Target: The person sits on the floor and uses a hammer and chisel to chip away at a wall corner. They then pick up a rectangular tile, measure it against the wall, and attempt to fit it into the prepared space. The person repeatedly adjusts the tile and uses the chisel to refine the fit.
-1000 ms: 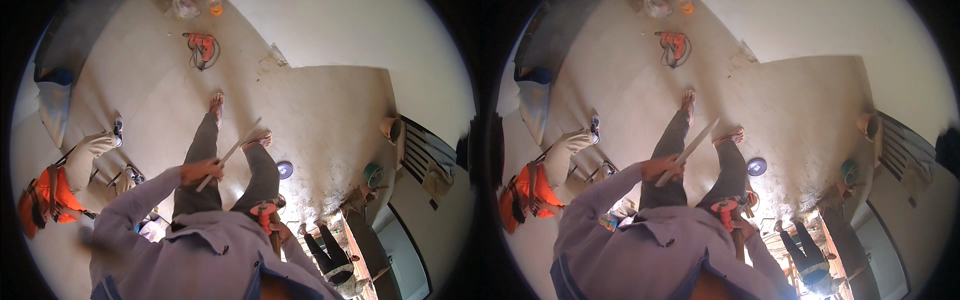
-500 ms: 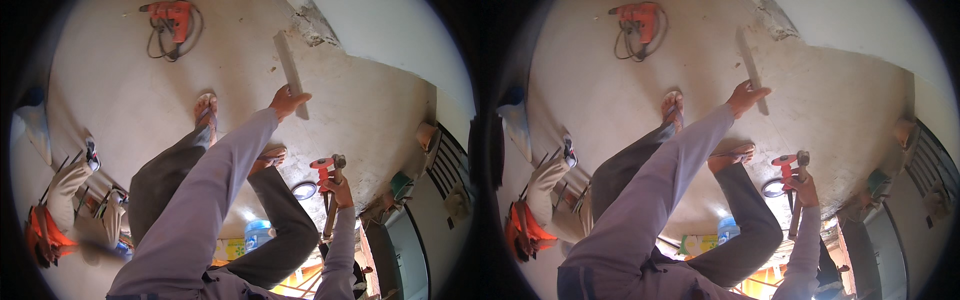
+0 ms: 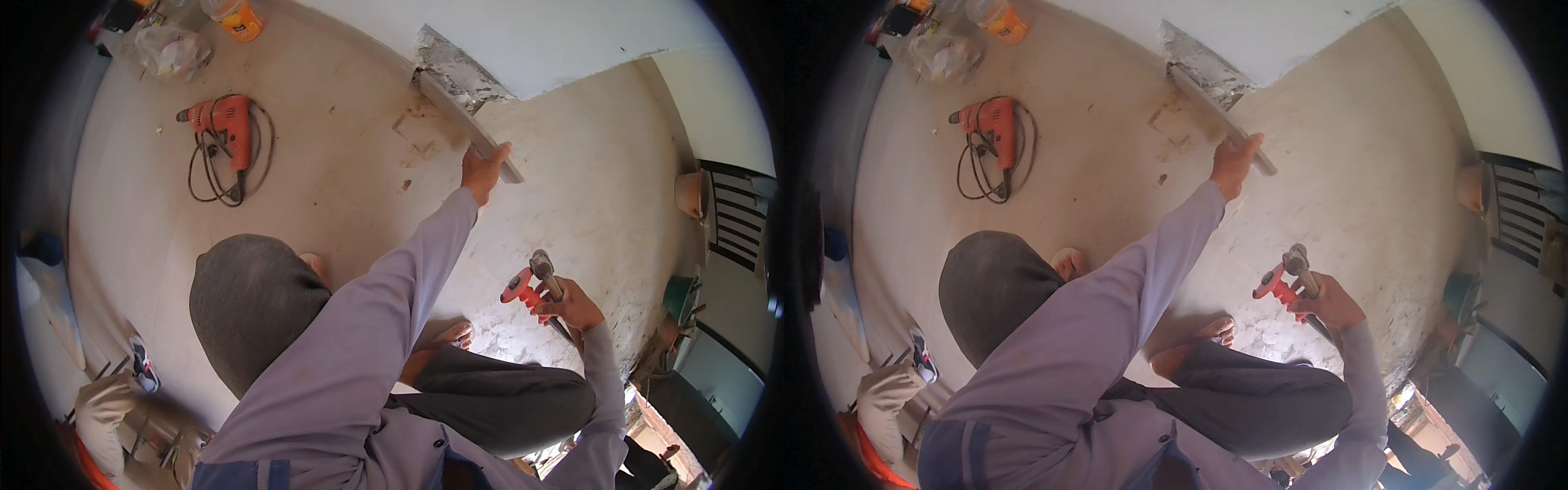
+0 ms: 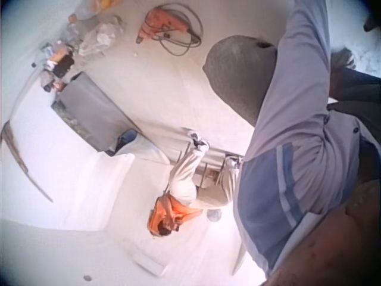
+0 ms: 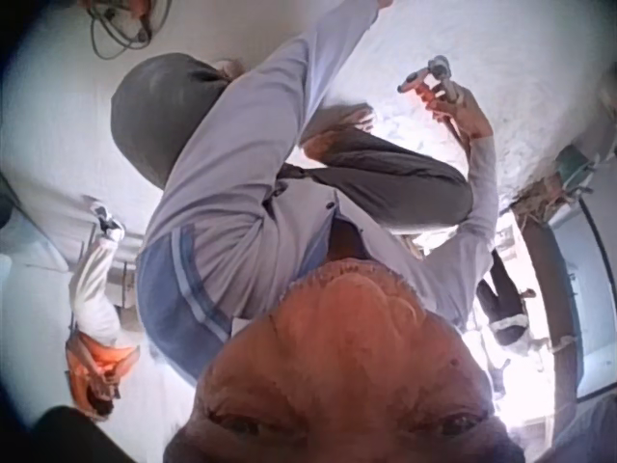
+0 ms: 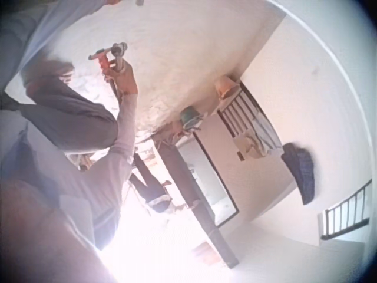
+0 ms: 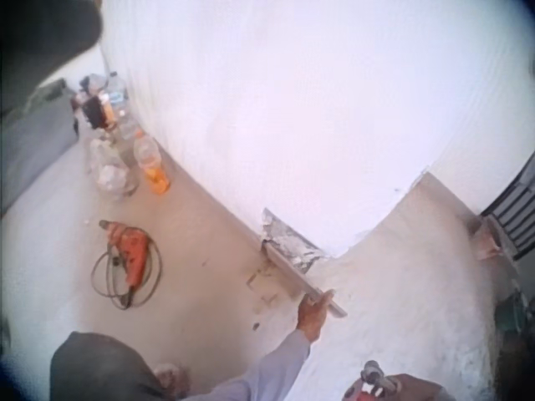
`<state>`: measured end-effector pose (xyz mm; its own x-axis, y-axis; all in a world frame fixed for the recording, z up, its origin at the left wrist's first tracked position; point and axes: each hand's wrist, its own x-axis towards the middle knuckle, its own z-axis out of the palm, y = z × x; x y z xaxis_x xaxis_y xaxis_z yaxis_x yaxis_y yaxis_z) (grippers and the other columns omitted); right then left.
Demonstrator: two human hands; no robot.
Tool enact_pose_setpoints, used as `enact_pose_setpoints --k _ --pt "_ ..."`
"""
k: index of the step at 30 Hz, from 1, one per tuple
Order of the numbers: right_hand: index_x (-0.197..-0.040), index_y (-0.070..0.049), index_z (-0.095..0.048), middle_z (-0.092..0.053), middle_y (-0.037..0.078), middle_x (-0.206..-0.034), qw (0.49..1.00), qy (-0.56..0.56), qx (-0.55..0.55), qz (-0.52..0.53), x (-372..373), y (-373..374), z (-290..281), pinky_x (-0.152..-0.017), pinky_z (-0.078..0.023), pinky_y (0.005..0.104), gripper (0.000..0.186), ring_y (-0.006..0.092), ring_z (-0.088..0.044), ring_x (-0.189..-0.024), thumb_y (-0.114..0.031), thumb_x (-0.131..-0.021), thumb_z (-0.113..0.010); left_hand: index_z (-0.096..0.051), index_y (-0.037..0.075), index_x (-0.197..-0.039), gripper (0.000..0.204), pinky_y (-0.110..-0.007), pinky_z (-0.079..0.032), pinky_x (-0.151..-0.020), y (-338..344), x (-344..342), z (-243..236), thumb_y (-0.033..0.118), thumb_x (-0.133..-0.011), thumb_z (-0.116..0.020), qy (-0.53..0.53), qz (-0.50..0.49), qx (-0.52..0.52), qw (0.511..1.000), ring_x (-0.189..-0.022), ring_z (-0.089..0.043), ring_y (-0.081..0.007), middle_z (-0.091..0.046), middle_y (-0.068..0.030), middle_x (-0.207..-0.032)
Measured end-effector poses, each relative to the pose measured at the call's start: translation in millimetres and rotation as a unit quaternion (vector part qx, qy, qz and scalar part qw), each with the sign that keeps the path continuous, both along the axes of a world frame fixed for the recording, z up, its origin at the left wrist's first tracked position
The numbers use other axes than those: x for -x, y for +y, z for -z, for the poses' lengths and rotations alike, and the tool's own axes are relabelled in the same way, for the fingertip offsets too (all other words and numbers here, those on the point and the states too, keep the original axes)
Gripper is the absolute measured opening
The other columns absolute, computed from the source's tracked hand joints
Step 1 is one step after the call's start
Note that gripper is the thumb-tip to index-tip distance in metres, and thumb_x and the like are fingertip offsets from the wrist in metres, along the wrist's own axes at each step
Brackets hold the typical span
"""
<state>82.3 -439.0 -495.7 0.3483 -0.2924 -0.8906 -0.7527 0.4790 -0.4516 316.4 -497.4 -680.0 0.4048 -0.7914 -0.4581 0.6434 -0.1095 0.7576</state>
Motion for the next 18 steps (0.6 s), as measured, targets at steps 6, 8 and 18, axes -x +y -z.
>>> enact_pose_setpoints --k 6,8,18 --pt "-0.102 0.004 -0.054 -0.063 0.012 -0.083 1.0 -0.02 -0.004 -0.014 -2.1 -2.3 6.7 -0.062 -0.055 0.0328 0.034 0.0189 -0.064 -0.068 0.001 -0.074 -0.073 -0.038 -0.01 -0.132 0.092 -0.035 -0.04 -0.097 -14.4 -7.2 -7.4 0.049 -0.074 -0.077 -0.037 0.013 -0.114 0.993 -0.119 -0.048 -0.027 -0.049 -0.0188 -0.132" --pt "-0.102 0.004 -0.055 -0.063 0.012 -0.082 0.999 -0.016 -0.006 -0.033 -0.2 -0.7 9.3 -0.061 -0.054 0.0327 0.034 0.0187 -0.064 -0.068 0.001 -0.074 -0.074 -0.034 -0.01 -0.135 0.097 -0.035 -0.04 -0.099 -20.7 -4.2 -2.0 0.051 -0.073 -0.077 -0.04 0.028 -0.136 0.99 -0.122 -0.046 -0.0284 -0.046 -0.02 -0.136" --pt "-0.098 0.002 -0.058 -0.061 0.006 -0.078 0.997 0.053 -0.039 -0.032 4.8 9.6 11.3 -0.064 -0.051 0.0305 0.029 0.0154 -0.061 -0.069 0.001 -0.073 -0.072 0.01 0.02 -0.151 0.117 -0.047 -0.033 -0.11 -44.8 -4.0 -21.5 0.016 -0.072 -0.075 -0.048 -0.054 -0.193 0.979 -0.132 -0.035 -0.0427 -0.023 -0.0316 -0.145"
